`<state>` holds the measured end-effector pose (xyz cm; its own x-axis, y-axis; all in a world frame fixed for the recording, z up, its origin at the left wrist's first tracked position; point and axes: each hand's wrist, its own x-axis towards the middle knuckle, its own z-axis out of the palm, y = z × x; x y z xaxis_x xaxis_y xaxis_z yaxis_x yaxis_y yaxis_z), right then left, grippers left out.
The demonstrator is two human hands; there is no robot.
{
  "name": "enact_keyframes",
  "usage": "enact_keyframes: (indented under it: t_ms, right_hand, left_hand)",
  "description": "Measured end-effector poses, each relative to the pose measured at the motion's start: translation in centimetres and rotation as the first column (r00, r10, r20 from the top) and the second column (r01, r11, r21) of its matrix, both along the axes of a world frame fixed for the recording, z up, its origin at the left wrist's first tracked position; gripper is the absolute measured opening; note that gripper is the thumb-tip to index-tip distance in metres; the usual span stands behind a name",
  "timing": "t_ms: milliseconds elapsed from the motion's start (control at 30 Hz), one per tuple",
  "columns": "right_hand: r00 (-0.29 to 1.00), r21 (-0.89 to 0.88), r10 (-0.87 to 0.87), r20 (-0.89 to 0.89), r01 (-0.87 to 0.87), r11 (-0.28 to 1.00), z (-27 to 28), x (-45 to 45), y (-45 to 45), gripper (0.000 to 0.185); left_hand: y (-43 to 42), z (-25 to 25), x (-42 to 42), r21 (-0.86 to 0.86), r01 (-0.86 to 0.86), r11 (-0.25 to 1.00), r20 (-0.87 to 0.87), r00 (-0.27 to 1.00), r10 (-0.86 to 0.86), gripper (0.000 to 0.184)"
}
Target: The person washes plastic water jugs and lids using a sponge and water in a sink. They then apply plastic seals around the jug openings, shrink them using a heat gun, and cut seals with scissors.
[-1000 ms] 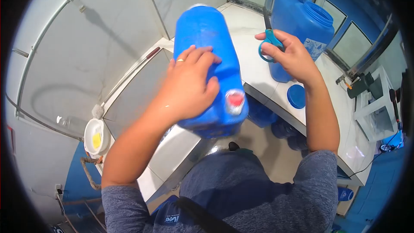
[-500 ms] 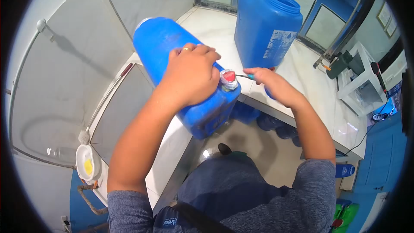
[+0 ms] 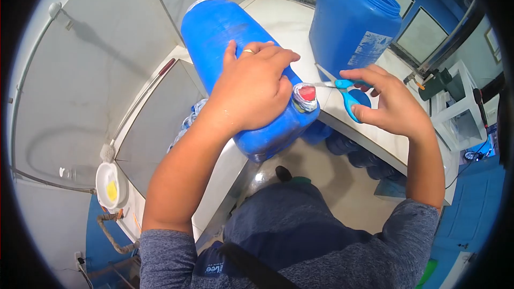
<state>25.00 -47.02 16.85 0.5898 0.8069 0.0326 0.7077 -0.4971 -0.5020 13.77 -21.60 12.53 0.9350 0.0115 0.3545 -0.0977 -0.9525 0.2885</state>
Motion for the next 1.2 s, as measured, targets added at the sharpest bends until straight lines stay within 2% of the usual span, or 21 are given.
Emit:
enact_keyframes:
  t_ms: [33,67,133,200,267,400,467,500,600,700,767,800,867,933,1000,1100,1200]
  right_hand:
    - [0.997,0.040,0.027,0.074,-0.030,0.999,-0.3,0.2,0.2,0.054]
    - [0.997,0.038,0.029,0.069,-0.031,0.999,0.2,0.2,0.4,0.054]
    - [0.979,-0.087,0.074,0.189,-0.059,0.994,2.1,-0.1,1.0,0.050]
    - [0.971,-0.066,0.077,0.228,-0.064,0.996,3.0,-0.6,1.8,0.047]
    - [0.922,-0.220,0.155,0.354,-0.079,0.972,3.7,-0.9,2.5,0.048]
    - [0.914,-0.339,0.172,0.367,-0.041,0.940,5.4,-1.9,4.0,0.049]
    - [0.991,-0.313,0.078,0.108,-0.041,0.949,5.5,-1.4,3.8,0.046]
    - [0.991,-0.316,0.082,0.108,-0.043,0.948,4.7,-1.2,3.4,0.046]
    - [0.998,-0.155,-0.003,-0.061,-0.006,0.988,2.4,-1.3,2.5,0.044]
    - [0.998,-0.077,0.056,0.012,-0.055,0.995,2.5,-1.6,3.1,0.043]
    - [0.985,-0.326,0.161,0.064,-0.132,0.936,4.6,-1.3,4.3,0.043]
    - [0.987,-0.319,0.148,0.055,-0.123,0.940,5.2,-1.3,4.8,0.043]
    - [0.987,-0.462,0.157,-0.032,-0.154,0.874,6.0,-1.1,5.5,0.042]
    - [0.978,-0.431,0.196,-0.065,-0.205,0.879,5.5,-0.7,4.7,0.040]
    - [0.961,-0.371,0.274,0.045,-0.239,0.897,4.7,-0.6,3.9,0.036]
    - [0.947,-0.337,0.301,0.109,-0.250,0.908,3.8,-0.1,3.1,0.034]
    - [0.919,-0.322,0.329,0.217,-0.251,0.913,3.9,-0.2,3.1,0.028]
  left_hand:
    - [0.0,0.0,0.0,-0.011,-0.002,1.000,0.012,1.000,0.002,0.042]
    - [-0.1,-0.1,0.0,-0.022,-0.003,1.000,0.022,1.000,0.004,0.043]
    - [-0.1,-0.2,0.1,-0.025,-0.006,1.000,0.028,1.000,0.006,0.043]
    - [-0.1,-0.4,0.1,-0.027,-0.008,1.000,0.035,0.999,0.009,0.044]
    - [-0.2,-0.5,0.3,-0.025,-0.007,1.000,0.053,0.999,0.008,0.044]
    - [-0.2,-0.7,0.2,-0.034,0.006,0.999,0.067,0.998,-0.003,0.044]
    - [0.1,-0.8,0.3,-0.045,0.008,0.999,0.073,0.997,-0.004,0.044]
    - [0.3,-0.7,0.3,-0.047,0.005,0.999,0.073,0.997,-0.001,0.044]
    - [0.2,-0.5,-0.1,-0.077,0.014,0.997,0.068,0.998,-0.009,0.043]
    - [-0.1,-0.7,0.0,-0.054,0.020,0.998,0.048,0.999,-0.017,0.046]
    - [-0.2,-0.9,0.3,-0.059,0.004,0.998,0.095,0.995,0.002,0.053]
    - [-0.3,-0.8,0.4,-0.053,0.016,0.998,0.085,0.996,-0.012,0.053]
    - [-0.2,-0.4,0.3,-0.040,0.011,0.999,0.042,0.999,-0.009,0.066]
    - [-0.3,-0.3,0.4,-0.016,0.009,1.000,0.028,1.000,-0.009,0.070]
    - [-0.3,-0.2,0.4,0.000,-0.004,1.000,0.019,1.000,0.004,0.075]
    - [-0.3,-0.3,0.4,0.012,-0.010,1.000,0.039,0.999,0.010,0.082]
    - [0.1,0.2,0.4,-0.047,0.050,0.998,0.007,0.999,-0.050,0.086]
